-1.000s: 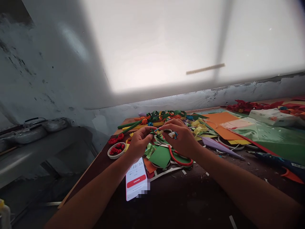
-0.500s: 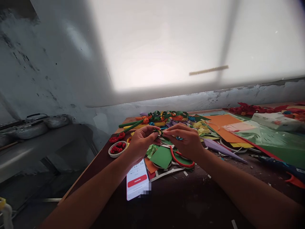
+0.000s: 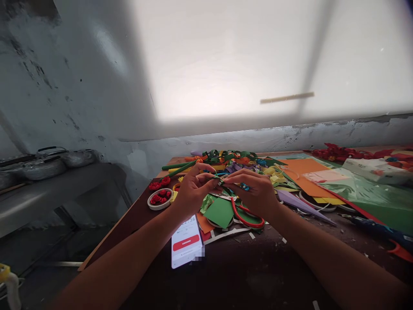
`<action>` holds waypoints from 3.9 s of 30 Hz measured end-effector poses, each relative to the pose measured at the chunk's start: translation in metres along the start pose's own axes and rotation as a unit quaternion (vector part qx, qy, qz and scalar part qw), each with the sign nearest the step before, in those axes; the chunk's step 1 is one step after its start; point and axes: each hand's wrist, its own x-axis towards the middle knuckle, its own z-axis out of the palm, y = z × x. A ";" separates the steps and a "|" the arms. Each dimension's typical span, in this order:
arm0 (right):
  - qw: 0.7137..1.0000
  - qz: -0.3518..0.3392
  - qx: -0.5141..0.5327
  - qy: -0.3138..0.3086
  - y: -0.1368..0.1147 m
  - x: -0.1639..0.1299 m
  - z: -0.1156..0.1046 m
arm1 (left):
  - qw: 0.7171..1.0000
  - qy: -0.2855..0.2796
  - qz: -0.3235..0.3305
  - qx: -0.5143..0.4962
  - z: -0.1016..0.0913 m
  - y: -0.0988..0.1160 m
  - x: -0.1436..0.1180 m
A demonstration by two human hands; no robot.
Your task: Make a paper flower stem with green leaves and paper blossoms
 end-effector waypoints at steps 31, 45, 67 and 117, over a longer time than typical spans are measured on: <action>0.971 0.211 0.109 -0.023 0.019 0.003 -0.002 | 0.998 -0.006 -0.004 0.067 -0.012 0.002 0.006; 0.985 0.150 0.074 -0.045 0.014 0.007 -0.004 | 1.000 0.009 -0.018 0.011 -0.016 0.002 0.007; 0.986 0.160 0.024 -0.039 -0.016 0.000 0.007 | 0.903 0.077 0.217 0.361 -0.014 -0.008 -0.003; 0.994 -0.020 0.102 0.027 -0.022 0.007 0.000 | 0.881 -0.074 0.381 0.271 -0.014 -0.020 -0.012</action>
